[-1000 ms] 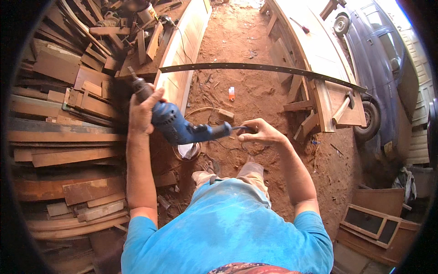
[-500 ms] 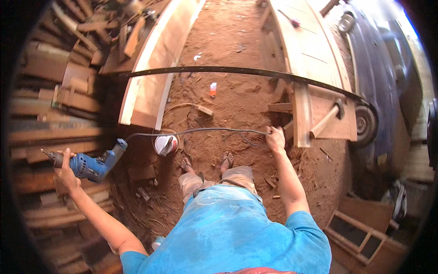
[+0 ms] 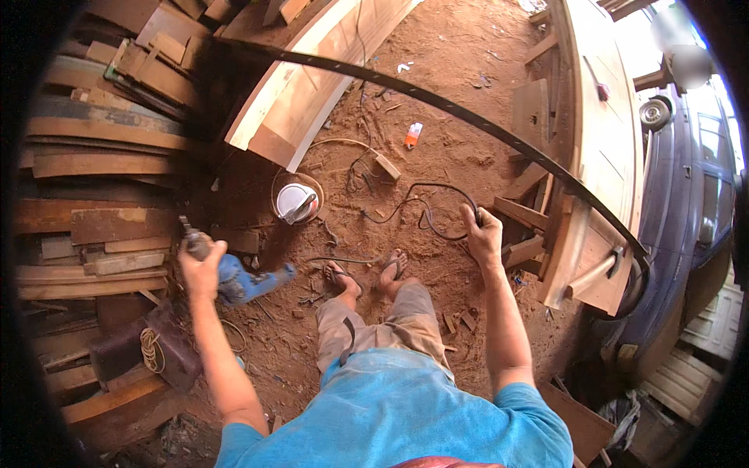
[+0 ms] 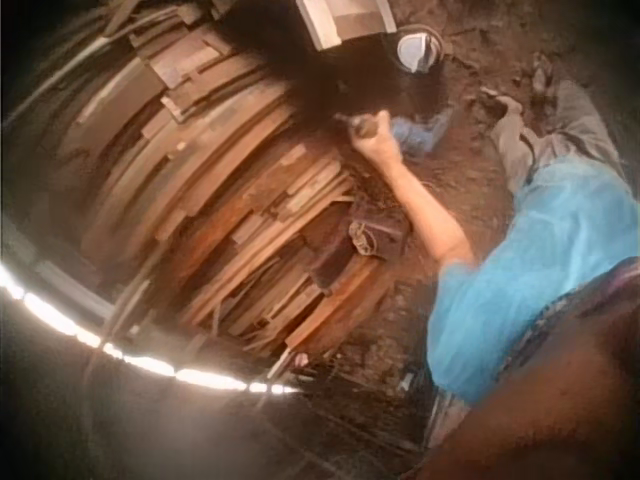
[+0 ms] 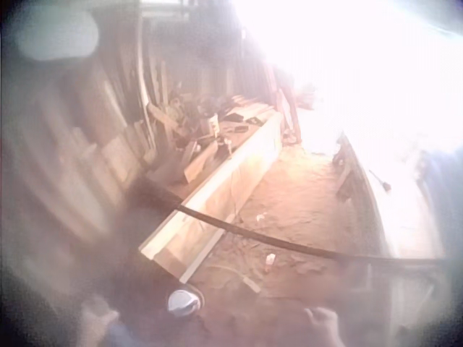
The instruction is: The person uses a hammer to tap a wooden panel into place on a larger wooden structure. They then retrieve a power drill from a red bag, plug it into an outlet, and prepare to use it on the assembly.
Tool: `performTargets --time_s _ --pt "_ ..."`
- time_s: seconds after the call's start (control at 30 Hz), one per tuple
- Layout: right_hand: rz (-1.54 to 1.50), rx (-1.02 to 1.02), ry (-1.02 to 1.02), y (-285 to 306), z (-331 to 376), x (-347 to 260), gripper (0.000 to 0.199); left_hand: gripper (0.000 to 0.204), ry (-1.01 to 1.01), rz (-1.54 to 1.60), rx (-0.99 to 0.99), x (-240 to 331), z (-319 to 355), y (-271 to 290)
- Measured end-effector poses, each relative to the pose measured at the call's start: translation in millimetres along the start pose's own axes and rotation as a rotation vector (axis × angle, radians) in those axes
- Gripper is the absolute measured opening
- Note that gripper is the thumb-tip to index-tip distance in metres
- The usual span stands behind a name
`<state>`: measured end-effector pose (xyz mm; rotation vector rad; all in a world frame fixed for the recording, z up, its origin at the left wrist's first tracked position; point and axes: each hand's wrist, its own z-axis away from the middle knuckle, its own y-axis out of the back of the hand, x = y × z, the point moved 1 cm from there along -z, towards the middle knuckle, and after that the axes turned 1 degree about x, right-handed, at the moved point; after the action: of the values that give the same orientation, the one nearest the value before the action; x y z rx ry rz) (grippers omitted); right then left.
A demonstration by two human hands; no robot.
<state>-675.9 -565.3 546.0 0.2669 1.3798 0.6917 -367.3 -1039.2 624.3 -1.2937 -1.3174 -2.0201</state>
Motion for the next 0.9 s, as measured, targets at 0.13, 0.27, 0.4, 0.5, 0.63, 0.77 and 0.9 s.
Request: performTargets --time_s 0.13,0.27,0.4,0.5,0.63,0.77,0.9 --pt "0.412 -0.562 -0.060 -49.2 -2.1 151.6 0.033 0.025 0.109 0.011 -0.178 -81.0 8.5 -70.0" --pt "0.986 -0.512 -0.135 -99.2 -30.2 253.9 0.031 0.027 0.183 0.004 -0.320 -169.8 15.8 -149.7" --pt "0.808 -0.359 0.009 -244.8 -107.5 257.0 0.032 0.031 0.207 -0.072 -0.381 -261.9 10.0 -238.6" --pt "0.642 -0.475 0.394 -380.9 -146.0 320.4 0.025 0.035 0.149 -0.060 -0.407 -326.2 -9.9 -305.0" --pt "0.963 -0.937 0.454 -538.0 -165.0 390.3 0.029 0.035 0.120 -0.069 -0.408 -423.4 -35.7 -383.0" --pt "0.947 -0.699 0.739 -608.2 -161.6 498.1 0.016 0.035 0.038 -0.081 -0.373 -492.3 -59.7 -441.6" --pt "0.853 -0.908 0.654 -618.8 -174.6 553.0 0.031 0.031 -0.009 -0.154 -0.406 -516.7 -85.2 -485.7"
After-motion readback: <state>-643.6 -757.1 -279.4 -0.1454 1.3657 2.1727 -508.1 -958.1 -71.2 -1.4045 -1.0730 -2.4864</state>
